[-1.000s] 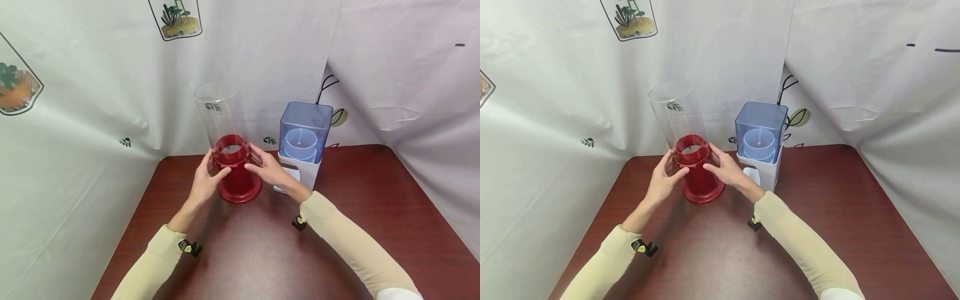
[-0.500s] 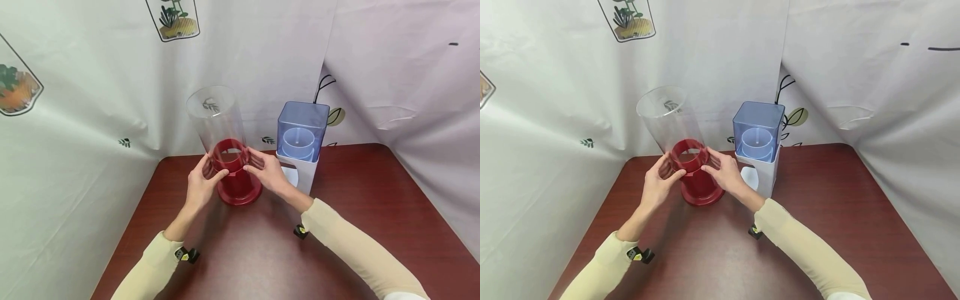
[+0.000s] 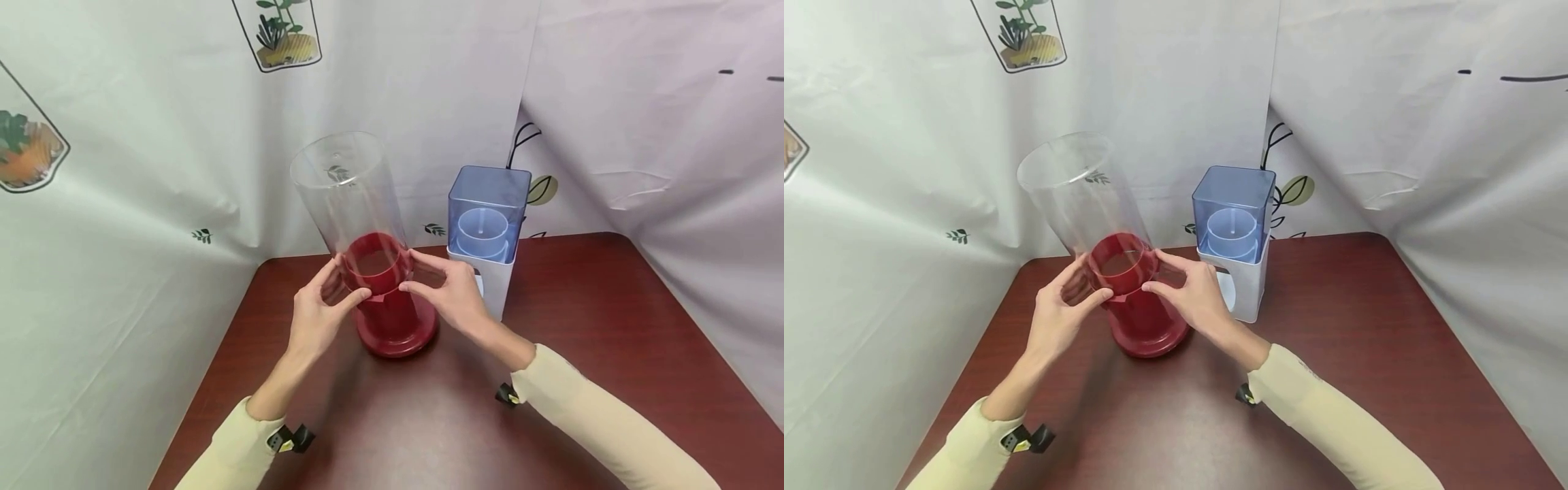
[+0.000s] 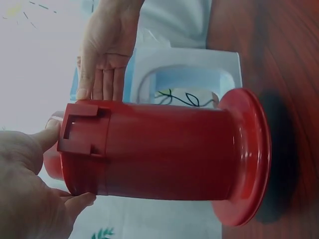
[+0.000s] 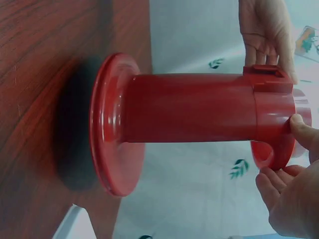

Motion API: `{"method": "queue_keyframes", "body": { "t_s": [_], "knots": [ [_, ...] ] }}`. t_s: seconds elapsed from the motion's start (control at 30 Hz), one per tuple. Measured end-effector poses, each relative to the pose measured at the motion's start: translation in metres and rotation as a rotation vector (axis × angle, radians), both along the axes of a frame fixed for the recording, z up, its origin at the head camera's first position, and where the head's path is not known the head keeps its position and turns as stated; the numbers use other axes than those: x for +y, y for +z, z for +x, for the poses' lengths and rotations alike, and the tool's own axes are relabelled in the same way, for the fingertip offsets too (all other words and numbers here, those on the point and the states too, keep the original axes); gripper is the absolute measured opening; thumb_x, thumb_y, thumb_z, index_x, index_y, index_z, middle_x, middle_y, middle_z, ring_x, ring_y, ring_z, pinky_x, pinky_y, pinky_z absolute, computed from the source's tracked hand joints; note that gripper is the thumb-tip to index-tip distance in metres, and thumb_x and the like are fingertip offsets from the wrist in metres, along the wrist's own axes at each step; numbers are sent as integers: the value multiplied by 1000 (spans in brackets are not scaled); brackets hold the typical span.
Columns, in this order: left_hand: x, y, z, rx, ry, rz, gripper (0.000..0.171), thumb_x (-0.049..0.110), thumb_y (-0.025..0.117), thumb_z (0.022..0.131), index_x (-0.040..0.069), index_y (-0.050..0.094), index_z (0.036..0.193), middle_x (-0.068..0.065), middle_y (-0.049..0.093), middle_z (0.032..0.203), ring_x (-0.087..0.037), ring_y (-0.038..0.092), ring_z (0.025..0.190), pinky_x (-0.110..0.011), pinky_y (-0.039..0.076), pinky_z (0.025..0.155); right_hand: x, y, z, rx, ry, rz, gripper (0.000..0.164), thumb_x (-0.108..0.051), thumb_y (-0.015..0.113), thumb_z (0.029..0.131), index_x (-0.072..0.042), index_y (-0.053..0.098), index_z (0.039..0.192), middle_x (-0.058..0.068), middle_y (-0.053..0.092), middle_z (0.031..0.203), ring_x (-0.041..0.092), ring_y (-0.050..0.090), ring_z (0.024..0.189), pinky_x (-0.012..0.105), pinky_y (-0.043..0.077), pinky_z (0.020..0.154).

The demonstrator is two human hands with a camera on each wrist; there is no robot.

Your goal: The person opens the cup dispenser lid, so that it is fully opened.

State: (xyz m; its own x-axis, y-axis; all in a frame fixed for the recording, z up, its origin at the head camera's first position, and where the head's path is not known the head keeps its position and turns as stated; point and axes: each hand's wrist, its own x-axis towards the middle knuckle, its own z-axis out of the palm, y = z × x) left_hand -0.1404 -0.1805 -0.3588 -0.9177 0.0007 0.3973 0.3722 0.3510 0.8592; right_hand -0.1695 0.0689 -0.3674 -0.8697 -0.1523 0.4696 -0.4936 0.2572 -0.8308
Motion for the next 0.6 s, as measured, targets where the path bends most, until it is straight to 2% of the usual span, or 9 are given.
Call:
{"method": "queue_keyframes", "body": {
  "t_s": [0.03,0.13,0.2,0.27,0.3,0.37,0.6],
  "knots": [
    [2,2,2,-1,-10,3,79,18,92,85,9,56,154,-6,62,148,-20,65,130,-28,54,100,3,2,3,13,-16,17,60,-23,96,81,-17,74,137,0,76,126,14,72,111,26,59,76],
    [7,6,10,-5,-37,7,76,17,92,85,10,58,153,-5,66,143,-20,68,126,-28,55,99,12,7,13,38,-17,22,59,-23,96,80,-19,75,135,-4,77,125,13,71,109,31,60,77],
    [11,9,15,-15,-61,7,75,17,92,85,11,59,152,-5,67,142,-20,69,125,-29,55,98,18,8,20,36,-1,4,59,-20,96,80,-19,75,135,-4,77,124,12,71,108,36,61,86],
    [15,11,21,-33,-78,5,74,17,92,86,13,59,152,-3,67,142,-19,69,124,-29,56,98,24,10,28,26,9,-12,60,-19,96,80,-19,74,136,-4,76,124,12,72,113,42,56,103],
    [17,11,23,-44,-87,7,74,18,92,86,14,59,152,-3,66,143,-18,69,125,-30,56,97,27,10,32,18,11,-21,61,-19,96,80,-19,73,136,-5,76,124,12,72,113,44,55,105],
    [21,12,28,-64,-106,11,75,19,91,86,15,58,153,-2,66,144,-18,68,125,-31,56,97,32,9,40,12,0,-28,61,-18,97,79,-20,73,135,-5,76,124,12,72,113,42,54,107],
    [36,8,41,-69,-147,-17,78,21,93,85,16,58,154,-1,67,142,-19,70,123,-37,57,98,50,2,63,4,-41,-40,62,-13,97,78,-21,73,134,-6,74,128,14,72,112,25,58,94]
  ]
}}
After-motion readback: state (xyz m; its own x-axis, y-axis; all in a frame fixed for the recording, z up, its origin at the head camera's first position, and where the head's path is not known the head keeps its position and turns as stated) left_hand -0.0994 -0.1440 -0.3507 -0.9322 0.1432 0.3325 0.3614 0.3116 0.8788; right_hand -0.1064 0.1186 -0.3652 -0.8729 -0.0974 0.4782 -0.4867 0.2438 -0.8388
